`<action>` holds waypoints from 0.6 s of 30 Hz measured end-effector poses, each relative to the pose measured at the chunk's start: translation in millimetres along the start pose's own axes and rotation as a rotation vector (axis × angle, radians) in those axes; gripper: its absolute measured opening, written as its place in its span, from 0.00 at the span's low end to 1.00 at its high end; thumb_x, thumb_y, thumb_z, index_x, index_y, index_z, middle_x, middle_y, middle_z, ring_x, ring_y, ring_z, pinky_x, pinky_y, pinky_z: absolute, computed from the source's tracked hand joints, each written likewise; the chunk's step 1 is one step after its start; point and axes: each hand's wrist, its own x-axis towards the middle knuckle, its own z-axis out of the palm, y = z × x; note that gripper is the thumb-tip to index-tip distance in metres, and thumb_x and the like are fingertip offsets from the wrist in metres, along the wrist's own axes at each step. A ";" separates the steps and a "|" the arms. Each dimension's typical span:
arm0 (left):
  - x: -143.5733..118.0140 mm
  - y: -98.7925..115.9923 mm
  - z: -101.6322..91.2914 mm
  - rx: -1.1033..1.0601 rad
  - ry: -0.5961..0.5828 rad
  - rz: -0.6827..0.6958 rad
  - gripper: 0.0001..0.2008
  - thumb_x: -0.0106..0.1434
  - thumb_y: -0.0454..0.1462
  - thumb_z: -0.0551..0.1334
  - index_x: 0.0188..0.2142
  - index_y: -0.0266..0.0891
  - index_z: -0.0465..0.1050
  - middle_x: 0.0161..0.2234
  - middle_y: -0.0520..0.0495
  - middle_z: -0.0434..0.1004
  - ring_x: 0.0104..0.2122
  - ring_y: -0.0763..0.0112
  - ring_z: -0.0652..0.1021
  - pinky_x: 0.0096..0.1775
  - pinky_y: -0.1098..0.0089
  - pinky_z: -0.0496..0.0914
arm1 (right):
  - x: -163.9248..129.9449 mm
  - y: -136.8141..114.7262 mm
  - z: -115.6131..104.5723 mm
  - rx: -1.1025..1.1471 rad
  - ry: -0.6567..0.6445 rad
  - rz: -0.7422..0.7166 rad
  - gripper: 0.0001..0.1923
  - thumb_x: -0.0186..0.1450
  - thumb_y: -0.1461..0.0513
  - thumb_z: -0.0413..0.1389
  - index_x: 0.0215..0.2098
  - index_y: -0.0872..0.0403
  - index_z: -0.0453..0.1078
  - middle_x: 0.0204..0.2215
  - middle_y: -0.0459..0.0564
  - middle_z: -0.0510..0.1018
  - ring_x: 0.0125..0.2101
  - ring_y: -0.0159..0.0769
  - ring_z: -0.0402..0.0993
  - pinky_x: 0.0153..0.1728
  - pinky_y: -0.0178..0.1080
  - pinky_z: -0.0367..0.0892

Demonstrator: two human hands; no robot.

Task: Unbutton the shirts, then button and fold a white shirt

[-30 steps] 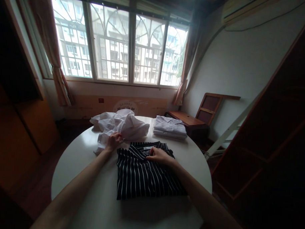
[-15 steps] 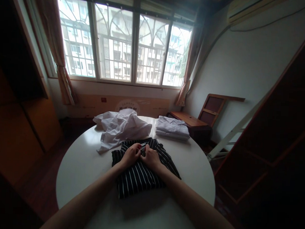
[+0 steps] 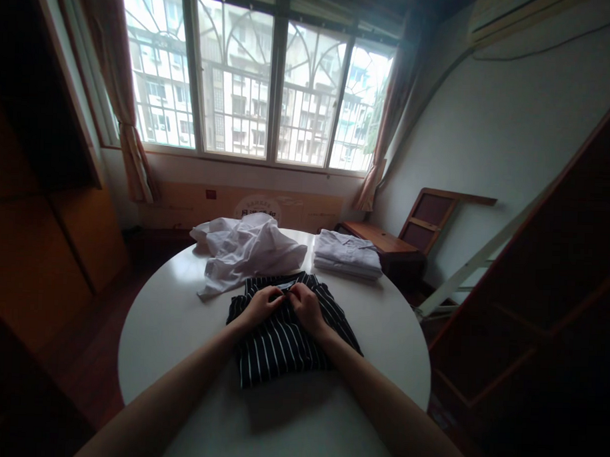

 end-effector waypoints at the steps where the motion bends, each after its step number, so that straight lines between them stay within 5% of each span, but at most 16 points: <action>1: 0.2 -0.8 0.0 -0.021 -0.003 0.003 0.08 0.56 0.37 0.57 0.33 0.37 0.72 0.34 0.46 0.76 0.36 0.66 0.74 0.41 0.67 0.68 | 0.5 0.7 0.6 0.014 0.001 0.008 0.05 0.60 0.64 0.47 0.29 0.54 0.64 0.28 0.47 0.70 0.29 0.32 0.66 0.33 0.33 0.61; 5: 0.4 -3.7 1.1 -0.031 0.027 -0.011 0.08 0.54 0.34 0.58 0.34 0.37 0.73 0.35 0.47 0.76 0.36 0.67 0.74 0.42 0.67 0.68 | 1.9 2.8 1.1 0.060 -0.013 0.047 0.03 0.58 0.64 0.49 0.29 0.55 0.64 0.29 0.48 0.71 0.31 0.33 0.67 0.35 0.35 0.61; 11: 0.2 -5.1 0.9 -0.020 0.004 0.015 0.09 0.53 0.32 0.58 0.35 0.37 0.73 0.35 0.47 0.75 0.37 0.68 0.74 0.43 0.68 0.67 | 4.5 7.9 -1.6 0.321 -0.216 0.038 0.04 0.58 0.63 0.49 0.28 0.55 0.63 0.26 0.45 0.70 0.29 0.31 0.66 0.34 0.34 0.61; 18: 1.3 0.6 0.2 -0.035 -0.029 0.039 0.10 0.53 0.31 0.57 0.35 0.37 0.72 0.35 0.48 0.74 0.36 0.68 0.73 0.42 0.68 0.67 | 8.4 18.4 4.1 0.450 -0.138 0.151 0.06 0.55 0.60 0.50 0.25 0.55 0.61 0.23 0.43 0.66 0.26 0.29 0.62 0.30 0.33 0.59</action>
